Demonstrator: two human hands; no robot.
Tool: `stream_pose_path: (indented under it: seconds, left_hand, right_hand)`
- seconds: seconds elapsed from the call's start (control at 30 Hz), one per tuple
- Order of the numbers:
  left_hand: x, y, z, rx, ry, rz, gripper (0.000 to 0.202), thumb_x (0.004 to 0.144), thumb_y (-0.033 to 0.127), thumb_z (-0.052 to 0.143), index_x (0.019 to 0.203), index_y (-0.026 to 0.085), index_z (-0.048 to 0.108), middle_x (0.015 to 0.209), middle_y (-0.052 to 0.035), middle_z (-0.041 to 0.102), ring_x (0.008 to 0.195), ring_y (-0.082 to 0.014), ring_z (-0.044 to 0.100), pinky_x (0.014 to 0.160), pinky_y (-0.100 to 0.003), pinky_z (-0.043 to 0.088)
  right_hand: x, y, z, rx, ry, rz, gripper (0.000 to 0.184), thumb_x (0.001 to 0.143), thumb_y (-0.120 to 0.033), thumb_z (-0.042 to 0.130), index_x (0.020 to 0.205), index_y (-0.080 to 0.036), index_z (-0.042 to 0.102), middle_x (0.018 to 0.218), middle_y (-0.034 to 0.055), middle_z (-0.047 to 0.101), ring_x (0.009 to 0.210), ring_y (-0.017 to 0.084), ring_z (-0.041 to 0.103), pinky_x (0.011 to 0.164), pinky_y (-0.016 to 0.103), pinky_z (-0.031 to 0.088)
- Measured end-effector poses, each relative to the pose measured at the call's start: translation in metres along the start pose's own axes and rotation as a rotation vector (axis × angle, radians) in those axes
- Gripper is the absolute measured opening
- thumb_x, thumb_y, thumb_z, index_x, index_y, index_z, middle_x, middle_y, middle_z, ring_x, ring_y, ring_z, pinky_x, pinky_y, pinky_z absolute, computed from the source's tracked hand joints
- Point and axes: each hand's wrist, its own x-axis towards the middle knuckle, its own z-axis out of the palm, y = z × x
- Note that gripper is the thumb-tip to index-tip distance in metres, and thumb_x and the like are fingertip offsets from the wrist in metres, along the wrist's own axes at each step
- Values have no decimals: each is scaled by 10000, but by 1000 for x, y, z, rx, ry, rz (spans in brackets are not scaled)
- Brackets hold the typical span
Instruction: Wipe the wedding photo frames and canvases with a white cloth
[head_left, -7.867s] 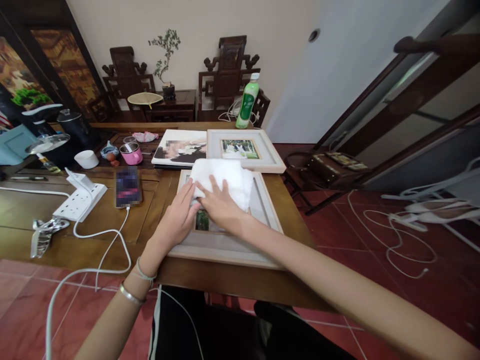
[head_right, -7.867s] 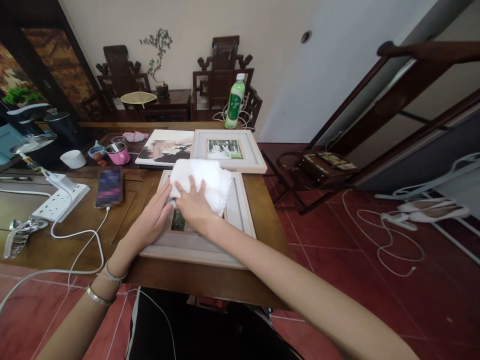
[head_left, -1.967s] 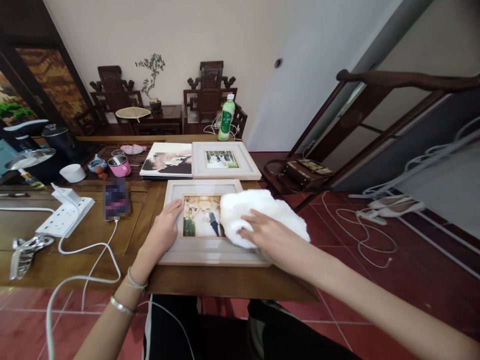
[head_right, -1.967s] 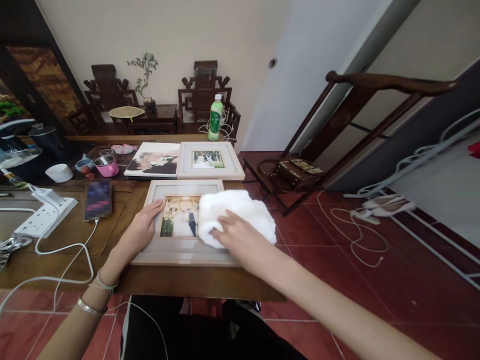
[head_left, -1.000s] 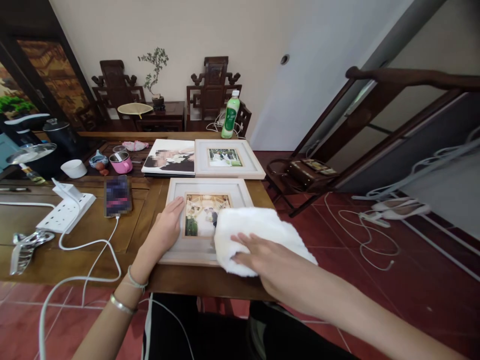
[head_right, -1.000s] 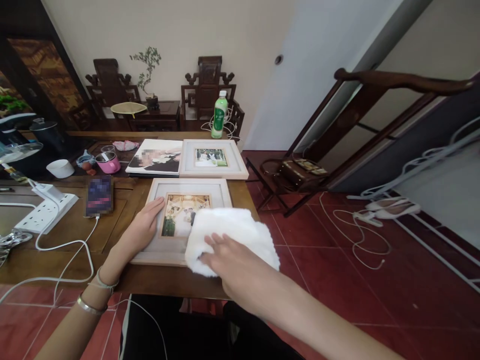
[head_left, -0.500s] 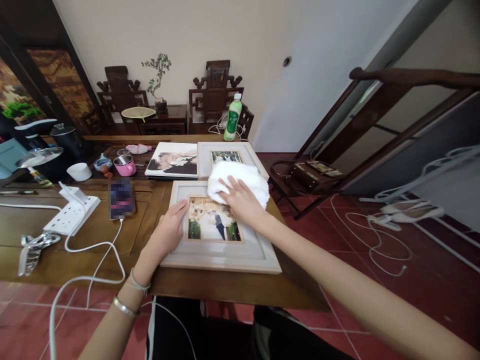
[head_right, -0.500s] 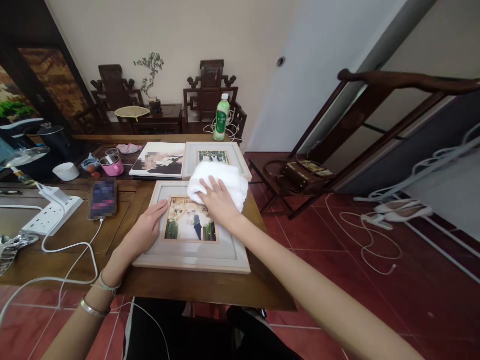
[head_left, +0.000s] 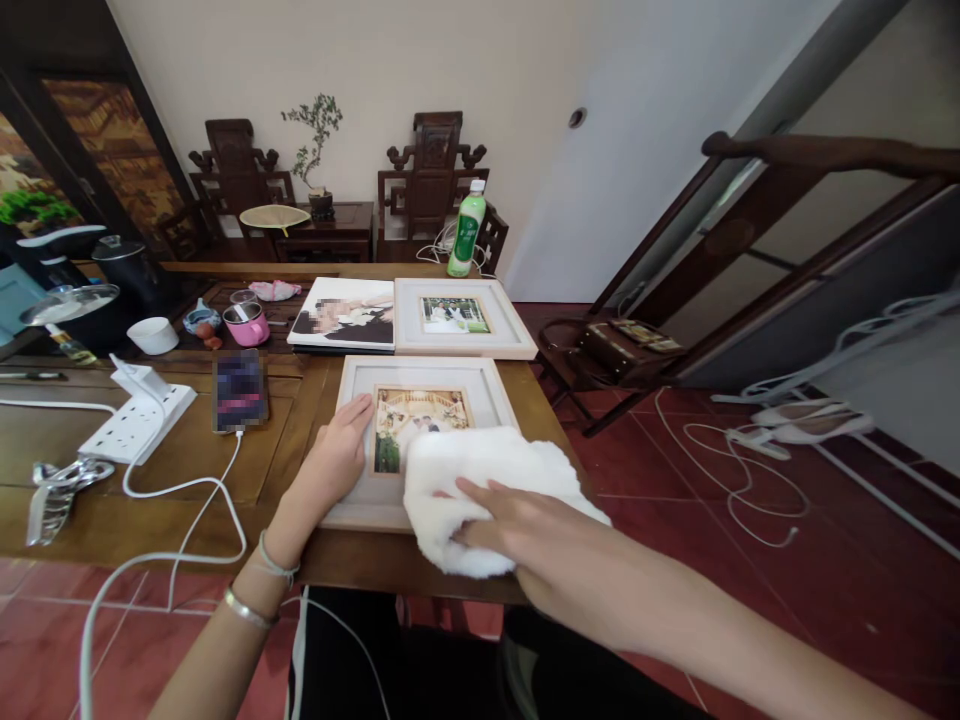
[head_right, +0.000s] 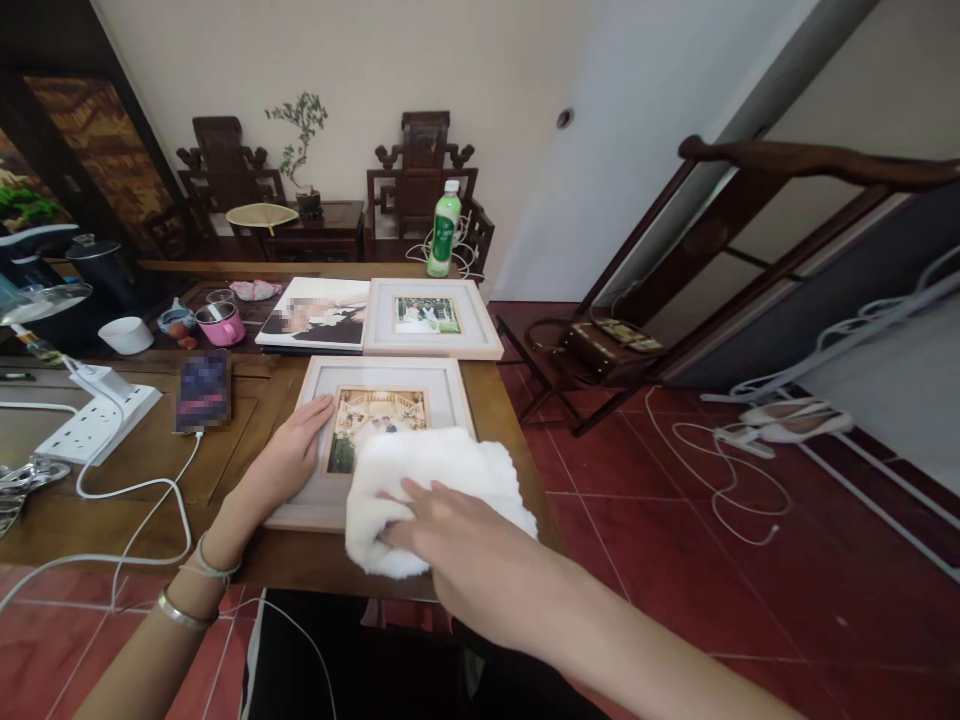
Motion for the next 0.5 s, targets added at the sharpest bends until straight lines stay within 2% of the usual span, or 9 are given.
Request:
stream_pose_path:
  seconds: [0.13,0.2,0.3,0.4,0.5]
  left_hand:
    - [0,0,-1,-3,-3,16,534,842,28,332,1347,132,470,1439,-139,444,1353,-220,385,1113,-458,342]
    - [0,1,-1,-4,-2,14,526,850,33,324,1345,129,473,1436,-142,446,1351,-221,388,1111,-459,343]
    - [0,2,-2,-11,3,-7,526,845,29,330,1341,119,478,1435,-146,446,1349,-228,390,1111,-459,346]
    - [0,3,-2,-13,-8,-9,533,834,23,336,1342,99,474,1435,-156,443,1348,-234,390,1108,-466,350]
    - [0,3,-2,-8,-11,-5,530,839,24,323,1344,89,470,1440,-155,437,1351,-231,385,1109,-463,350]
  right_hand:
    - [45,32,14,-175,152,26,696,615,105,402,1225,-161,606,1449,133,426,1364,305,313,1082,501,304]
    - [73,53,18,-286,230,69,624,663,87,437,1235,-109,592,1479,165,366,1387,337,243,1095,541,251]
    - [104,76,17,-419,319,149,549,728,51,463,1236,-115,589,1504,161,316,1391,378,204,1076,605,220]
    - [112,77,15,-459,289,143,509,752,36,460,1216,-115,606,1515,156,294,1388,411,181,1060,644,201]
    - [94,57,14,-380,160,91,560,727,64,432,1230,-115,601,1506,155,314,1387,404,193,1056,637,219]
